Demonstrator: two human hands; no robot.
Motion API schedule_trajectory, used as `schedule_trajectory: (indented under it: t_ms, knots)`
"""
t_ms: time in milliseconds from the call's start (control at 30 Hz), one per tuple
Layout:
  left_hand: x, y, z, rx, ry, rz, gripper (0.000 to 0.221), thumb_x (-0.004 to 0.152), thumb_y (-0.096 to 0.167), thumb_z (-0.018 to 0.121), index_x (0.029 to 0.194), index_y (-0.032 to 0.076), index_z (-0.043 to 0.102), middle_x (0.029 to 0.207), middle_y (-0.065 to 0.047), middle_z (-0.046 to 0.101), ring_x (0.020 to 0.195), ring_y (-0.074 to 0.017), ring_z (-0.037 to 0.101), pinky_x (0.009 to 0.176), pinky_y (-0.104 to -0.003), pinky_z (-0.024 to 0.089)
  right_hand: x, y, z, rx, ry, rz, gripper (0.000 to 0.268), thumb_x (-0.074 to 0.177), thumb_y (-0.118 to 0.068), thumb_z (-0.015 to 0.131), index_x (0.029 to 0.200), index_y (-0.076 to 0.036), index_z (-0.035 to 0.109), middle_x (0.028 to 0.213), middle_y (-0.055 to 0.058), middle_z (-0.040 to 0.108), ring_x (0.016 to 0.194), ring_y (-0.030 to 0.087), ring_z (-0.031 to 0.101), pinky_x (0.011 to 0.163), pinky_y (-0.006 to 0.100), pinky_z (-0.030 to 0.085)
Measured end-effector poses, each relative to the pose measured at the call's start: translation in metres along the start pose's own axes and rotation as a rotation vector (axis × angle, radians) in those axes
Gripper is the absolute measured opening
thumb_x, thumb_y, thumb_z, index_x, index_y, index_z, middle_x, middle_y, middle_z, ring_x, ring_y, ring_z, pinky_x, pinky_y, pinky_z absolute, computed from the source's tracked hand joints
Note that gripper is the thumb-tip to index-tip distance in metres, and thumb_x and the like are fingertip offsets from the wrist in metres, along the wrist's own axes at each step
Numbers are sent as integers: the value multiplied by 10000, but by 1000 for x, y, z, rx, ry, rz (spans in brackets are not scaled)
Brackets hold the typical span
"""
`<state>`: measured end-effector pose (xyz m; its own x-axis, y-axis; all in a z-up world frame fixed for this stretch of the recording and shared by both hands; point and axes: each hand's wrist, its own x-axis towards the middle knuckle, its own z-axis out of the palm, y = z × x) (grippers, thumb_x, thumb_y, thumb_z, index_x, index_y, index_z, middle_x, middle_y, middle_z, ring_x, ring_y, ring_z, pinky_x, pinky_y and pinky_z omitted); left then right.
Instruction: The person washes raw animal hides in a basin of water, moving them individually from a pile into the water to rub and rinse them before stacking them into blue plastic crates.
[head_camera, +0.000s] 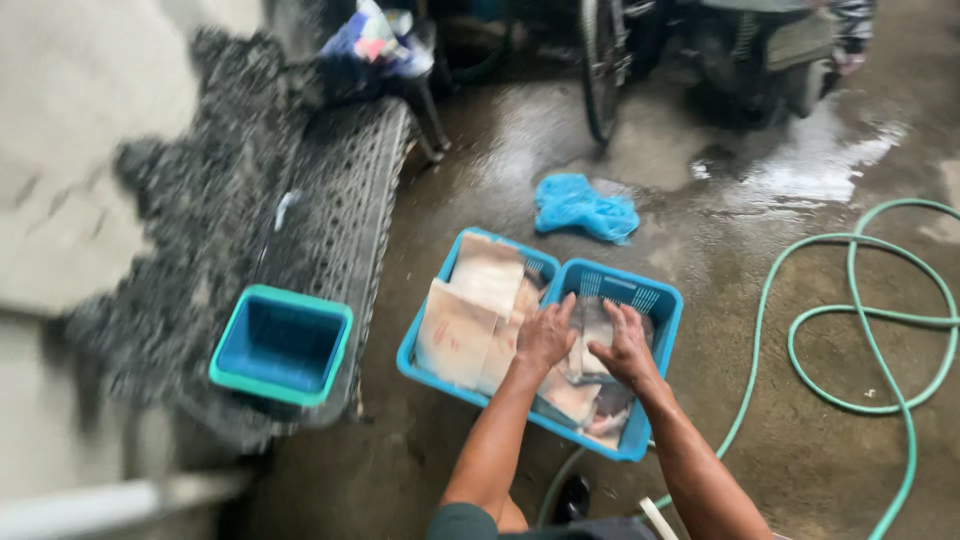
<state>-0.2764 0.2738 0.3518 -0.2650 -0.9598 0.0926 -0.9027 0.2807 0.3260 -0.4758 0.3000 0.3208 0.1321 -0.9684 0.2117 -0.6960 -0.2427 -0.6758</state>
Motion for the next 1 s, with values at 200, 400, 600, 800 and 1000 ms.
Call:
schedule_trajectory:
  t_ms: [200,400,600,800,1000]
  knots:
    - [-86,3,-69,-15,100,-245,773,871,345,721,1539,174,373,1171,-156,689,1069,-361,678,871,-485,555,-2,-69,-5,85,-31,-244,917,724,-227,820,1513,-29,397,1467,264,427,1380,438,421,1150,478,393]
    - [-177,-42,-120,10,220,-446,778,909,337,676,1583,179,321,1226,-168,672,1107,-367,661,925,-505,530,-7,-176,14,80,-215,-246,911,764,-231,836,1537,-60,385,1519,259,378,1389,419,417,1122,470,401]
    - [-315,-89,-167,-6,283,-687,825,884,349,698,1582,185,291,1252,-165,662,1117,-351,655,967,-541,478,-53,-290,97,138,-318,-517,913,760,-236,841,1531,-47,391,1493,260,413,1376,430,428,1122,483,407]
    - [-487,-142,-202,76,359,-876,797,982,346,661,1655,174,269,1243,-168,695,1099,-343,688,1000,-514,495,-136,-409,194,219,-397,-738,914,769,-237,829,1541,-42,381,1480,271,449,1383,440,418,1098,500,422]
    - [-640,-183,-232,124,460,-1124,828,918,341,712,1592,179,259,1254,-179,653,1082,-362,665,926,-534,488,-225,-531,262,239,-612,-810,903,795,-243,811,1557,-74,357,1519,221,416,1394,412,404,1090,493,420]
